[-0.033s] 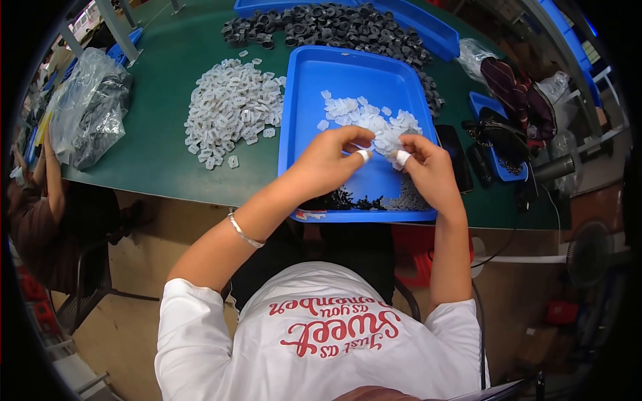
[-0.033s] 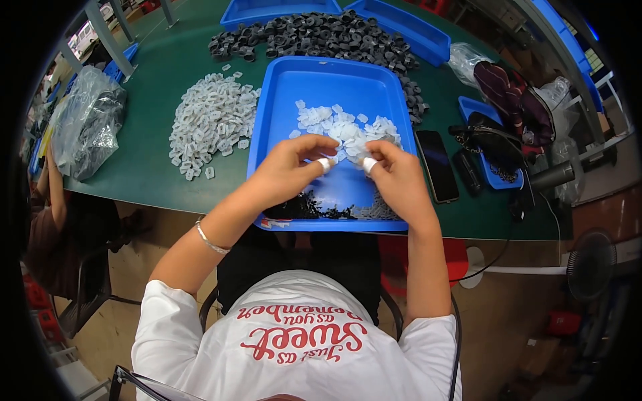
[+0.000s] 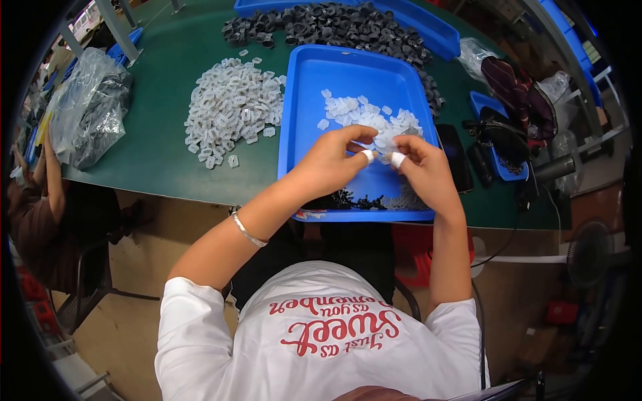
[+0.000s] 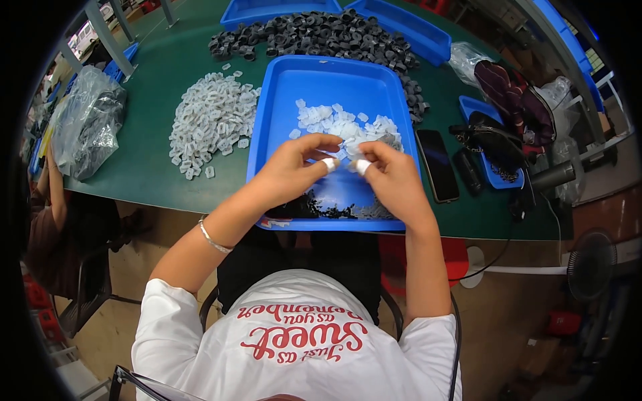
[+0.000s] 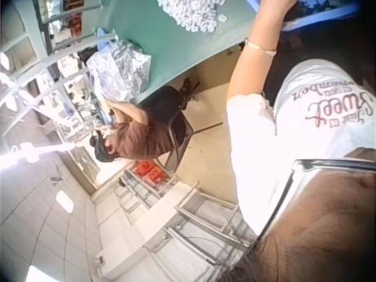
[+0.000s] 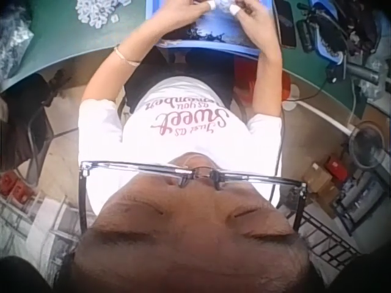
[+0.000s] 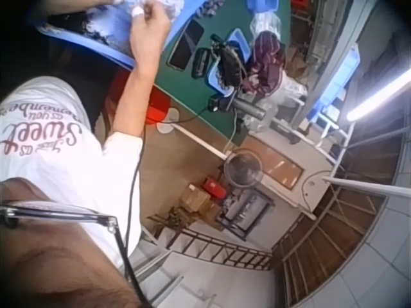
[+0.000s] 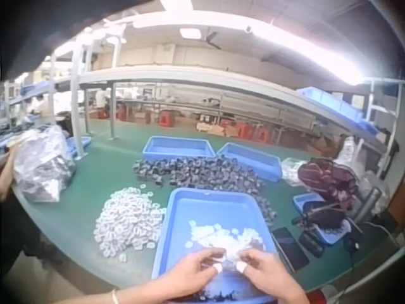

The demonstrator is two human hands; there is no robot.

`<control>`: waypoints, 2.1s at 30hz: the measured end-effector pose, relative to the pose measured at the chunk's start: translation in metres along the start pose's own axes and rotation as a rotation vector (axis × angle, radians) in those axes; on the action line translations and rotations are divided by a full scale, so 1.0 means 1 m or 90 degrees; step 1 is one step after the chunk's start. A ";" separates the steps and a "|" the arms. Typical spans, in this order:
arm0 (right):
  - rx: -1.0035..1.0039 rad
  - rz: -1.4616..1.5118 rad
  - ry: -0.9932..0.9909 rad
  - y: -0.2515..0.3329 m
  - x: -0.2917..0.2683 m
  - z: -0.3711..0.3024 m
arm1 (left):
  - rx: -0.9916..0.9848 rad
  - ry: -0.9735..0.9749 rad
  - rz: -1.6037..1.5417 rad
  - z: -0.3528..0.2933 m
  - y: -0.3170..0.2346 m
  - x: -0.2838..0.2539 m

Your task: The person assembles small white and black plastic components into a blue tray by hand.

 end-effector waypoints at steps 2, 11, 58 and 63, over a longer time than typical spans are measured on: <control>-0.003 0.069 0.055 0.005 0.021 0.000 | 0.029 -0.022 -0.022 0.002 0.008 0.004; 0.040 -0.017 -0.015 0.000 -0.016 0.003 | -0.213 -0.020 -0.280 0.007 0.043 -0.012; 0.030 0.237 0.065 0.008 0.040 0.006 | -0.155 0.025 -0.300 0.000 0.035 -0.011; 0.018 0.228 0.048 0.009 0.041 0.006 | -0.148 0.005 -0.248 0.001 0.031 -0.012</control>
Point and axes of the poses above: each hand's wrist, its own z-axis towards the middle knuckle, its own x-axis out of the palm, y = z × x, the point moved 7 cm from there along z, towards the middle knuckle
